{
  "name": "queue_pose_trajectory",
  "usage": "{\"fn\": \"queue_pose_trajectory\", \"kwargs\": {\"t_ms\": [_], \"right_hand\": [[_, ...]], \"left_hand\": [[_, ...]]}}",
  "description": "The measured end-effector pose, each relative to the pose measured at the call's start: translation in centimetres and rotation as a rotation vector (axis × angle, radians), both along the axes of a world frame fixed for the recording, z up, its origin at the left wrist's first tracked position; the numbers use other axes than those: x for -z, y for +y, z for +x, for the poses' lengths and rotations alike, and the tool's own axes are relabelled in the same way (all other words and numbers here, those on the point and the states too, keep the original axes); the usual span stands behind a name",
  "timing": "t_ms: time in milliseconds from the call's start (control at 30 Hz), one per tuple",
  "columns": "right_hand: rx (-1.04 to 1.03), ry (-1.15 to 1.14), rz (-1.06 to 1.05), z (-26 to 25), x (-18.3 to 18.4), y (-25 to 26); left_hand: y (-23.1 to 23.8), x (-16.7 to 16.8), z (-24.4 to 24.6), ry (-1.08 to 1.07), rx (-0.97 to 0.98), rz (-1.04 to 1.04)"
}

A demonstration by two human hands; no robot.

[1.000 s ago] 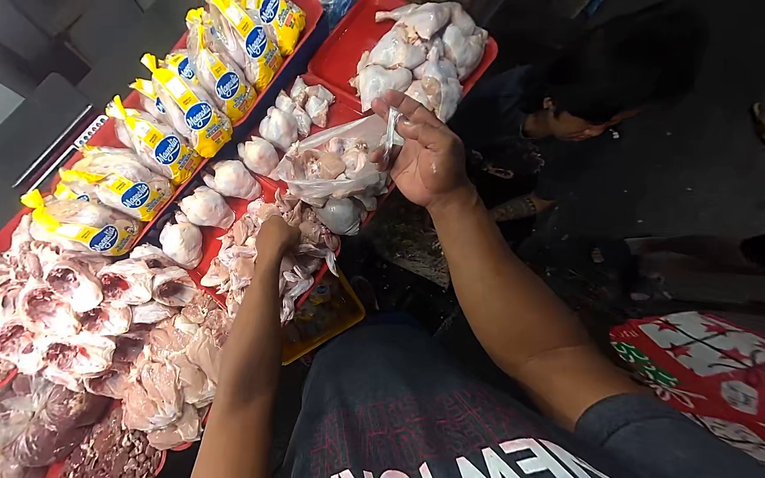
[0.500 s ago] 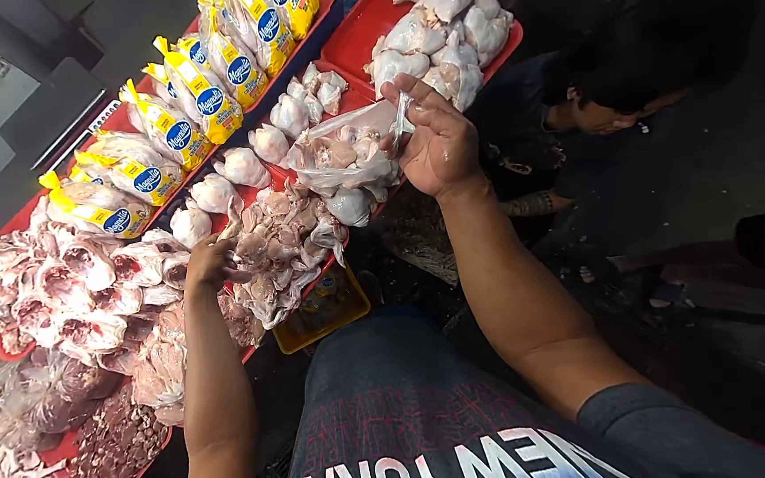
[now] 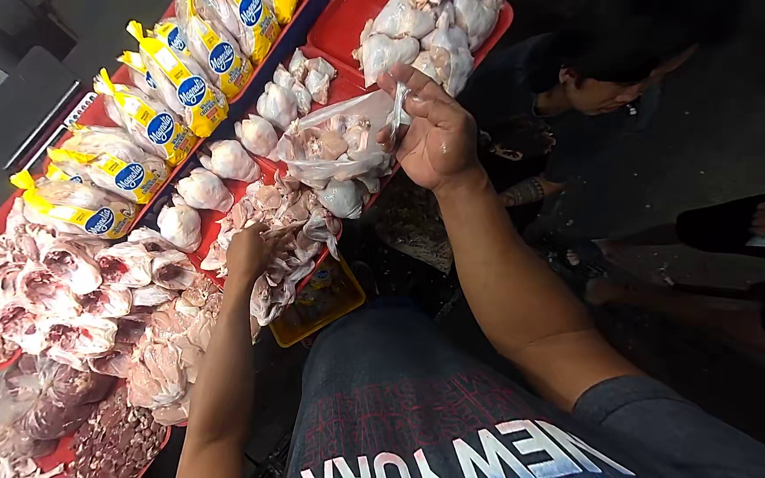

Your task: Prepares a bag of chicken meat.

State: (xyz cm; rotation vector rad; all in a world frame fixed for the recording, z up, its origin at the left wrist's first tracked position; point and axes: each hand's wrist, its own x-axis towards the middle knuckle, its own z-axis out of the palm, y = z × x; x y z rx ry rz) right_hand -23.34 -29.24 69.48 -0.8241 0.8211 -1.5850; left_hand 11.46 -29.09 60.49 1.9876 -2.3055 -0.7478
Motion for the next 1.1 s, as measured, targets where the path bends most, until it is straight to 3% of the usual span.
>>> {"fn": "queue_pose_trajectory", "kwargs": {"t_ms": [133,200,300,467,600,867,1000,1100], "right_hand": [[-0.013,-0.007,-0.013,0.4,-0.1,-0.4],[-0.015,-0.006,-0.019,0.5,-0.2,-0.6],[-0.032,0.016,-0.013,0.6,-0.5,-0.6],[-0.024,0.035,-0.011,0.0,0.0,-0.3],[-0.025,0.050,-0.021,-0.2,0.3,0.0],[-0.051,0.055,-0.036,0.2,0.1,0.0],[-0.052,0.074,-0.033,0.5,0.1,0.0],[-0.035,0.067,-0.029,0.9,0.1,0.1]], "left_hand": [[-3.1,-2.1,-1.4,0.124,-0.058,0.111],[-4.7,-1.2,-2.2,0.197,-0.128,0.158],[-5.7,0.0,-2.6,0.130,-0.203,0.148],[-5.3,-2.2,2.4,0.184,-0.374,0.082],[-5.5,-2.2,8.0,0.205,-0.453,0.175],[-0.2,-3.6,12.5,0.304,-0.491,0.284],[5.1,-3.7,13.3,0.242,-0.386,0.286],[7.9,-1.4,11.7,0.162,-0.254,0.283]]}}
